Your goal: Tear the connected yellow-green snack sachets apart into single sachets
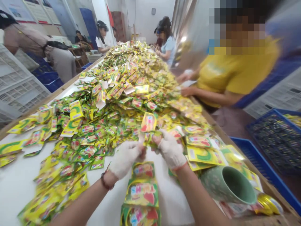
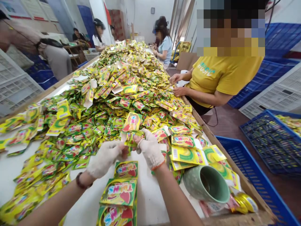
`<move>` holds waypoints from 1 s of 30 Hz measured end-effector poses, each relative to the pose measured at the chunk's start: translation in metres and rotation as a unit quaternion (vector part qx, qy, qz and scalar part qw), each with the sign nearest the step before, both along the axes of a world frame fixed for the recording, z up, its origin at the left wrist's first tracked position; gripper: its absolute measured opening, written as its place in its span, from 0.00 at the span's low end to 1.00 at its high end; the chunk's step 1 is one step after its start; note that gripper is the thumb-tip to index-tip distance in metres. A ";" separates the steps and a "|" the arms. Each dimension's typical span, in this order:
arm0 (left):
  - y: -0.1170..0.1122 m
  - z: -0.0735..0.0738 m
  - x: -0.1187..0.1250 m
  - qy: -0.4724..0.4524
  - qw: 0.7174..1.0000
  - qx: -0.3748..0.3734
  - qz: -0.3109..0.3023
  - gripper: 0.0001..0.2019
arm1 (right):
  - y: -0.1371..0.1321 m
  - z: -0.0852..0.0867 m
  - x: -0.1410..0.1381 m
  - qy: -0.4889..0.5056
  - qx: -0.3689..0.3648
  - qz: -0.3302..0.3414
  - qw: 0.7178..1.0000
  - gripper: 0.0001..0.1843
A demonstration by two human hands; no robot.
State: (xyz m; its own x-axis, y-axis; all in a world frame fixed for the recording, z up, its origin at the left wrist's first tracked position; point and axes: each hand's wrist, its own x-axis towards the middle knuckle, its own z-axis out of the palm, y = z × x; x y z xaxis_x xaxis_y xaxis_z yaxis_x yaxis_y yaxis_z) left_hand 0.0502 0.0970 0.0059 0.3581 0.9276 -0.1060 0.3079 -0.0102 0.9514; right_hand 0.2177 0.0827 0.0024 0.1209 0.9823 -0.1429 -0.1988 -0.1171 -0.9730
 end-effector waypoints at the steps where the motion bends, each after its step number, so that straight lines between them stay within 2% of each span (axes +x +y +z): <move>1: -0.006 0.002 -0.014 0.069 0.993 0.093 0.010 0.19 | -0.002 0.000 0.000 -0.019 -0.012 0.028 0.999 0.22; 2: -0.010 0.004 -0.026 0.130 0.969 0.207 0.026 0.15 | -0.004 0.000 0.000 -0.037 -0.026 0.064 0.997 0.21; 3: -0.013 0.006 -0.037 0.180 0.931 0.315 0.029 0.12 | -0.005 0.000 0.001 -0.053 -0.038 0.105 0.992 0.20; 4: -0.014 0.009 -0.045 0.223 0.886 0.406 0.017 0.13 | -0.007 0.001 0.001 -0.067 -0.045 0.150 0.985 0.19; 5: -0.015 0.012 -0.051 0.260 0.844 0.469 -0.014 0.20 | -0.008 0.001 0.001 -0.077 -0.044 0.194 0.977 0.18; 7: -0.013 0.017 -0.054 0.323 0.783 0.520 -0.107 0.29 | -0.010 0.000 0.000 -0.095 -0.021 0.258 0.961 0.17; 9: -0.009 0.019 -0.050 0.360 0.758 0.512 -0.180 0.31 | -0.012 -0.001 -0.002 -0.111 0.010 0.283 0.953 0.19; 12: -0.002 0.019 -0.045 0.380 0.754 0.485 -0.228 0.31 | -0.012 -0.003 -0.002 -0.105 0.016 0.260 0.960 0.21; 15: 0.005 0.013 -0.045 0.403 0.755 0.474 -0.208 0.27 | -0.012 -0.003 -0.001 -0.078 -0.008 0.233 0.969 0.19; 17: 0.006 0.006 -0.046 0.429 0.767 0.452 -0.155 0.24 | -0.010 -0.001 -0.003 -0.072 -0.004 0.191 0.979 0.19; 20: 0.001 -0.004 -0.044 0.458 0.794 0.398 -0.030 0.18 | -0.011 0.004 -0.012 -0.075 0.027 0.062 0.995 0.21; 23: -0.008 -0.014 -0.037 0.459 0.809 0.364 0.057 0.20 | -0.014 0.006 -0.025 -0.102 0.032 -0.030 0.994 0.22; 26: -0.015 -0.021 -0.031 0.457 0.815 0.344 0.091 0.20 | -0.016 0.001 -0.032 -0.155 0.041 -0.014 0.987 0.17; 30: -0.018 -0.026 -0.033 0.437 0.827 0.346 0.079 0.17 | -0.012 -0.009 -0.026 -0.199 0.061 0.085 0.974 0.13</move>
State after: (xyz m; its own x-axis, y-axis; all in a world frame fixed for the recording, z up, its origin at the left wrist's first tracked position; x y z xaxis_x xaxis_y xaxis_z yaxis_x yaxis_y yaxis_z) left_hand 0.0171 0.0793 -0.0196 0.2938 0.9026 0.3147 0.9240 -0.3524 0.1484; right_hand 0.1921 0.0711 -0.0066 -0.0221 0.9998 0.0013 0.2097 0.0059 -0.9777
